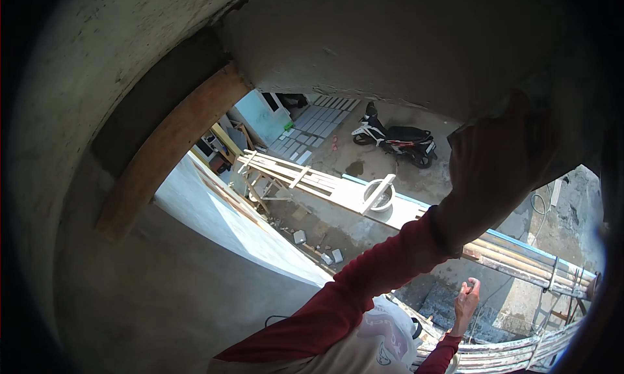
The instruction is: The person applies plaster to an overhead beam using a trowel and a hawk, wets their hand in a basin of water, and smooths the plastered surface with a trowel.
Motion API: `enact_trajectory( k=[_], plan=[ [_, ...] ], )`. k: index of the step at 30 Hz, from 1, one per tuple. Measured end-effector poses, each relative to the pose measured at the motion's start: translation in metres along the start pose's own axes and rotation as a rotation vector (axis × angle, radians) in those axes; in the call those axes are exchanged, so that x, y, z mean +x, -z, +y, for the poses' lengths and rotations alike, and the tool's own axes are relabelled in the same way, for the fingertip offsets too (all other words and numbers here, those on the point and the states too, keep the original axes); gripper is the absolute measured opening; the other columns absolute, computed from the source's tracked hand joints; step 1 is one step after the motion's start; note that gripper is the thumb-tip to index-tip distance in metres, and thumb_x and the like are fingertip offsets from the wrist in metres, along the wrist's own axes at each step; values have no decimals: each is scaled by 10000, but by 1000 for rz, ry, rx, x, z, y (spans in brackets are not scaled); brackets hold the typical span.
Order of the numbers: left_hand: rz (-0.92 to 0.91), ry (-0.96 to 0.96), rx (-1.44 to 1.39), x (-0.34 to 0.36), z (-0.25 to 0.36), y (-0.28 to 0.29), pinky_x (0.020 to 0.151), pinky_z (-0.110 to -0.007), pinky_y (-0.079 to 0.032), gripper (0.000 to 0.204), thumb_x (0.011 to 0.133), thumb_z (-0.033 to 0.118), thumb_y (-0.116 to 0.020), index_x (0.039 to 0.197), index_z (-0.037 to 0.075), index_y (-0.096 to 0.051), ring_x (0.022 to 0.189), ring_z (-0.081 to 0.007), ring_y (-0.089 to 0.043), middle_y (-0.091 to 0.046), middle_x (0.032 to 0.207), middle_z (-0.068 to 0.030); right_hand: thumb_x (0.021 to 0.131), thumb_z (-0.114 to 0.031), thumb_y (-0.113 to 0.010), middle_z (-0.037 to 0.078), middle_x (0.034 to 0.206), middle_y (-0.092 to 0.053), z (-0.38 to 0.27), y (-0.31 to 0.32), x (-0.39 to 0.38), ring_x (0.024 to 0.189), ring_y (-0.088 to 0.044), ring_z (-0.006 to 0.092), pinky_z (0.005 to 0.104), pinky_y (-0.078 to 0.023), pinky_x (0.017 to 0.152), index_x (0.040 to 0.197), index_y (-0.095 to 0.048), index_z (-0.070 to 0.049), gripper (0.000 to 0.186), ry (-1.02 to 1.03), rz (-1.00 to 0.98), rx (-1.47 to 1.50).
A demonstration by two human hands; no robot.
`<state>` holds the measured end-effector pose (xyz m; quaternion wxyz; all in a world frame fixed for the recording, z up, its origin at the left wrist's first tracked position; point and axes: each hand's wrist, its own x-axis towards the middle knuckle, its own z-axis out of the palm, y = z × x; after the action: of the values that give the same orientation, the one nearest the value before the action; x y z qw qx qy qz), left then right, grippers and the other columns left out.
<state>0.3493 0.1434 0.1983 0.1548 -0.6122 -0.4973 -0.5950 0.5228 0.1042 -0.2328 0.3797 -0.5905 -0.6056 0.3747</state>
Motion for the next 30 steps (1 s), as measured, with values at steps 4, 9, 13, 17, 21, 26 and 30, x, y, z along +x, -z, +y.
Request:
enact_trajectory(
  k=[4,9,13,17,21,26,30],
  plan=[
    [-129,-121,15,-15,13,1,462,-393,-473,296,796,332,-664,833,70,-533,468,-289,-598,-568,557,-109,900,-185,-559,30,554,-459,2,4,-10,509,-441,126,296,-373,514,1077,-511,-37,235,-19,-5,89],
    [106,-106,125,6,-77,105,425,-209,-253,239,849,172,-655,698,42,-521,464,0,-334,-427,475,46,893,-160,-551,41,557,-431,36,9,-41,507,-429,161,332,-362,519,1071,-511,-53,212,-33,69,-42],
    [294,-109,386,39,-166,151,433,-226,-261,249,850,193,-652,698,45,-522,466,-13,-337,-428,482,41,887,-113,-538,77,550,-446,53,19,-59,506,-439,189,362,-364,517,1074,-497,-66,198,-154,24,-66],
    [241,-116,384,36,-177,141,425,-237,-270,245,831,213,-671,697,63,-531,443,-29,-341,-431,479,33,880,-97,-547,76,555,-465,50,19,-58,506,-452,188,362,-365,516,1080,-499,-64,208,-136,61,-111],
    [-91,-487,300,-4,-149,112,414,-232,-275,239,792,229,-713,700,83,-547,427,-35,-357,-437,490,35,889,-109,-545,48,559,-443,31,0,-42,510,-423,162,341,-361,517,1090,-502,-57,212,-155,69,-89],
    [188,33,130,-7,-178,179,414,-222,-281,270,848,282,-634,725,62,-536,459,-20,-354,-409,519,49,907,-140,-536,14,560,-423,-13,-19,-26,518,-424,119,318,-356,506,1096,-500,-38,217,-141,46,-39],
    [532,331,93,58,-286,300,513,-270,-296,343,912,251,-509,666,13,-491,548,-57,-335,-382,580,26,908,-149,-538,-2,548,-416,-26,-36,-25,510,-394,106,291,-339,510,1073,-505,-32,205,-214,-8,42]
  ],
)
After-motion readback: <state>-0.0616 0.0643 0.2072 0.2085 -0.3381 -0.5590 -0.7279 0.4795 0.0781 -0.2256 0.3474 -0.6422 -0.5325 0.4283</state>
